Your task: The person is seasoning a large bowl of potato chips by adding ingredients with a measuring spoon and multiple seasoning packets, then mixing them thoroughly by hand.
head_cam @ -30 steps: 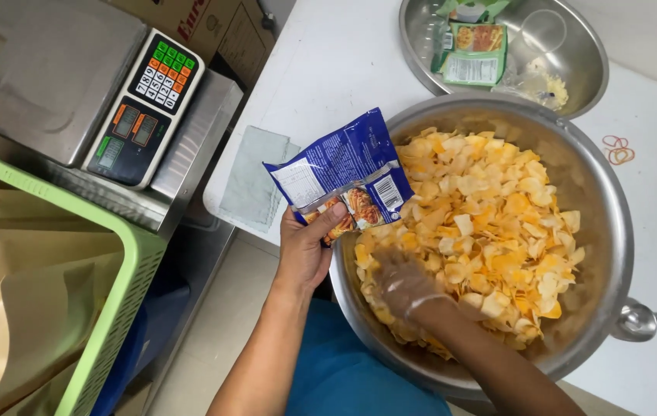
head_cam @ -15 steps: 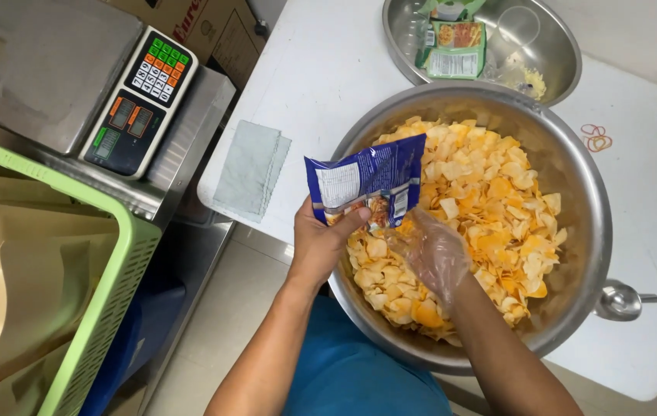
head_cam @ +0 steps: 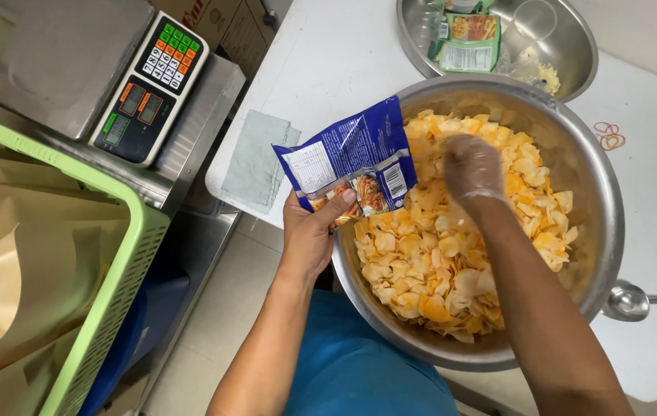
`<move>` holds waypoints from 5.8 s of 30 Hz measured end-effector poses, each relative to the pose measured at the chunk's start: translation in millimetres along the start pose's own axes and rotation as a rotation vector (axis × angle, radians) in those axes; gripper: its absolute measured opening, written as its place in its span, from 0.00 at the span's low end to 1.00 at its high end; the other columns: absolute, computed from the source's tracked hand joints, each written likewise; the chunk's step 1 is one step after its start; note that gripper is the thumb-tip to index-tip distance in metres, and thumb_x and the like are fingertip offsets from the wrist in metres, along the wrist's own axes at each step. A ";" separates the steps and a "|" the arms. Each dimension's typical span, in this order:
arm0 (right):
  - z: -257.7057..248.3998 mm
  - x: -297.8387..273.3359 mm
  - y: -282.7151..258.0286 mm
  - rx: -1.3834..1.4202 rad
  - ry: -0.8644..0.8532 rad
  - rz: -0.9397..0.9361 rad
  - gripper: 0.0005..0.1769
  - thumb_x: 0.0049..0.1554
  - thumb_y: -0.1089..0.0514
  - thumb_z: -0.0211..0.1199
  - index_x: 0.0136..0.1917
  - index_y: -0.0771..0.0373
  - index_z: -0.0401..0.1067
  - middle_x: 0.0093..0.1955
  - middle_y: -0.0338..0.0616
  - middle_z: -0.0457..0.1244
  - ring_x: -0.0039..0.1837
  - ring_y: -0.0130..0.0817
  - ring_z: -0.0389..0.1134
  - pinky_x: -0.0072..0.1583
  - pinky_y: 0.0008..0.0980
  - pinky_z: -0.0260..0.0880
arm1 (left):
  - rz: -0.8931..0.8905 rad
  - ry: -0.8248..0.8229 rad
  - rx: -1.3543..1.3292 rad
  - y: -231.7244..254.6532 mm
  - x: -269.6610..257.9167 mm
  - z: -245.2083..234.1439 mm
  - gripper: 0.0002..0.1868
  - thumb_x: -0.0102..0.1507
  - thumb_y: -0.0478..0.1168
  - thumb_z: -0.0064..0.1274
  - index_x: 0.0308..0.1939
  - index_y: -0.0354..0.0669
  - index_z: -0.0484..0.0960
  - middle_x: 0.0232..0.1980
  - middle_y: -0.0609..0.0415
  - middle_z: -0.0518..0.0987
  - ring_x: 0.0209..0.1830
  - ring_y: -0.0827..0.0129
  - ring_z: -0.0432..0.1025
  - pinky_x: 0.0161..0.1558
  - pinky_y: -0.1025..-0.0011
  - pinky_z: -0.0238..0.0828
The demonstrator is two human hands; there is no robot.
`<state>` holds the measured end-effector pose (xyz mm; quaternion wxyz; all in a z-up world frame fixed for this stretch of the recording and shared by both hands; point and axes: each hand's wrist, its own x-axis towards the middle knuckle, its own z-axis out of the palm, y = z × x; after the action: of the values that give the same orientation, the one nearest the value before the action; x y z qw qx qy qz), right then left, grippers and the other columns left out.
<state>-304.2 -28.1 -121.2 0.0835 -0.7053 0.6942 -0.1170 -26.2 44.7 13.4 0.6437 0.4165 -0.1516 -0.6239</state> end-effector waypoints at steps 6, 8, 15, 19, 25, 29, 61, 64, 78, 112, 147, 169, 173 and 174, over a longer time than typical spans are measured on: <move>-4.4 -14.4 31.5 -0.112 -0.210 0.043 0.11 0.58 0.50 0.60 0.47 0.55 0.80 0.44 0.47 0.73 0.54 0.54 0.74 0.59 0.55 0.74 | -0.001 0.017 0.005 7.2 8.7 -11.3 0.21 0.50 0.22 0.69 0.45 0.35 0.80 0.36 0.44 0.85 0.33 0.60 0.82 0.36 0.63 0.84; -40.0 -15.8 2.6 -0.038 -0.275 0.198 0.15 0.60 0.50 0.53 0.52 0.49 0.80 0.52 0.46 0.73 0.60 0.53 0.72 0.61 0.53 0.73 | -0.005 0.017 0.003 8.8 11.2 -9.9 0.21 0.51 0.23 0.69 0.45 0.36 0.81 0.36 0.46 0.85 0.33 0.61 0.82 0.36 0.65 0.84; -75.0 -66.5 51.0 0.002 -0.292 0.466 0.20 0.57 0.47 0.60 0.61 0.43 0.78 0.60 0.43 0.71 0.66 0.52 0.68 0.66 0.51 0.71 | -0.042 -0.023 -0.017 2.6 20.4 4.4 0.22 0.49 0.23 0.69 0.45 0.36 0.80 0.36 0.45 0.85 0.33 0.59 0.83 0.35 0.63 0.84; -136.2 -94.0 -14.3 0.414 -0.126 0.897 0.11 0.65 0.50 0.64 0.56 0.57 0.75 0.64 0.48 0.67 0.62 0.43 0.70 0.64 0.42 0.70 | -0.111 -0.208 -0.002 -17.2 27.0 -12.2 0.28 0.55 0.30 0.66 0.60 0.38 0.79 0.56 0.44 0.83 0.54 0.54 0.79 0.56 0.53 0.79; -88.3 -115.6 -72.4 1.356 -0.079 1.066 0.14 0.64 0.59 0.53 0.63 0.57 0.70 0.62 0.51 0.67 0.66 0.52 0.68 0.67 0.54 0.68 | -0.084 -0.187 0.251 -36.6 1.8 33.1 0.24 0.49 0.26 0.72 0.47 0.38 0.82 0.39 0.51 0.86 0.39 0.68 0.79 0.42 0.67 0.81; -81.7 -122.4 -85.9 1.836 0.074 1.143 0.09 0.64 0.57 0.58 0.57 0.58 0.70 0.49 0.39 0.64 0.55 0.41 0.71 0.61 0.54 0.74 | -0.028 -0.253 0.407 -32.3 -14.1 45.7 0.26 0.48 0.27 0.74 0.49 0.38 0.83 0.41 0.53 0.85 0.43 0.71 0.76 0.48 0.66 0.78; -83.6 -122.1 43.8 0.138 -0.260 0.571 0.19 0.62 0.36 0.60 0.61 0.42 0.78 0.55 0.45 0.72 0.64 0.49 0.70 0.66 0.49 0.70 | -0.084 -0.023 -0.017 -14.8 -13.5 15.9 0.21 0.49 0.24 0.69 0.44 0.35 0.81 0.37 0.45 0.85 0.35 0.57 0.83 0.37 0.61 0.83; -94.9 -167.5 45.8 -0.036 -0.286 0.615 0.28 0.63 0.29 0.56 0.65 0.45 0.76 0.56 0.50 0.72 0.62 0.51 0.71 0.64 0.48 0.73 | -0.045 -0.024 -0.024 -7.0 -10.7 13.0 0.20 0.50 0.24 0.69 0.44 0.36 0.82 0.37 0.44 0.85 0.36 0.57 0.83 0.38 0.61 0.84; -73.4 -175.5 -3.7 0.768 0.352 0.635 0.24 0.63 0.55 0.66 0.71 0.51 0.68 0.72 0.46 0.62 0.65 0.46 0.68 0.67 0.46 0.71 | -0.094 -0.123 -0.007 -35.4 -39.5 36.7 0.19 0.51 0.25 0.69 0.45 0.37 0.83 0.40 0.41 0.86 0.38 0.52 0.83 0.40 0.56 0.85; -80.3 -151.5 -62.9 0.313 -0.003 0.224 0.11 0.59 0.48 0.63 0.46 0.56 0.76 0.37 0.54 0.70 0.49 0.61 0.72 0.53 0.62 0.71 | -0.116 -0.032 -0.175 -5.0 -21.9 3.3 0.15 0.53 0.24 0.67 0.42 0.38 0.82 0.37 0.41 0.85 0.35 0.48 0.83 0.35 0.55 0.85; 79.4 -215.9 50.3 0.753 -0.318 1.511 0.41 0.64 0.27 0.40 0.65 0.64 0.71 0.62 0.64 0.62 0.64 0.63 0.61 0.64 0.55 0.62 | -0.488 -0.106 -0.208 -63.5 57.5 -103.2 0.21 0.52 0.25 0.61 0.49 0.41 0.83 0.47 0.38 0.85 0.48 0.42 0.81 0.51 0.47 0.81; 152.9 -212.6 -14.5 0.774 -0.196 1.558 0.31 0.49 0.44 0.73 0.62 0.57 0.74 0.65 0.57 0.65 0.72 0.50 0.63 0.68 0.41 0.65 | -0.416 -0.141 -0.231 -72.2 53.8 -100.3 0.19 0.54 0.26 0.61 0.50 0.39 0.84 0.47 0.39 0.85 0.50 0.44 0.80 0.53 0.51 0.80; 60.5 -188.0 -31.0 1.301 -0.143 1.474 0.37 0.51 0.34 0.64 0.67 0.57 0.71 0.69 0.57 0.63 0.72 0.54 0.63 0.69 0.47 0.64 | -0.408 -0.122 -0.249 -69.5 48.2 -102.6 0.18 0.55 0.27 0.61 0.50 0.40 0.84 0.47 0.39 0.85 0.50 0.45 0.80 0.54 0.50 0.80; 34.2 -171.9 -29.8 1.299 -0.143 1.473 0.37 0.51 0.34 0.64 0.67 0.57 0.71 0.69 0.57 0.63 0.72 0.54 0.63 0.69 0.47 0.64 | -0.408 -0.122 -0.252 -72.8 51.1 -106.3 0.18 0.55 0.27 0.61 0.50 0.40 0.84 0.47 0.39 0.85 0.50 0.45 0.80 0.54 0.50 0.80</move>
<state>-267.5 142.8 -154.1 0.5485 0.0810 0.7543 -0.3516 9.4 43.3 -120.5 0.5411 0.3164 -0.0240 -0.7788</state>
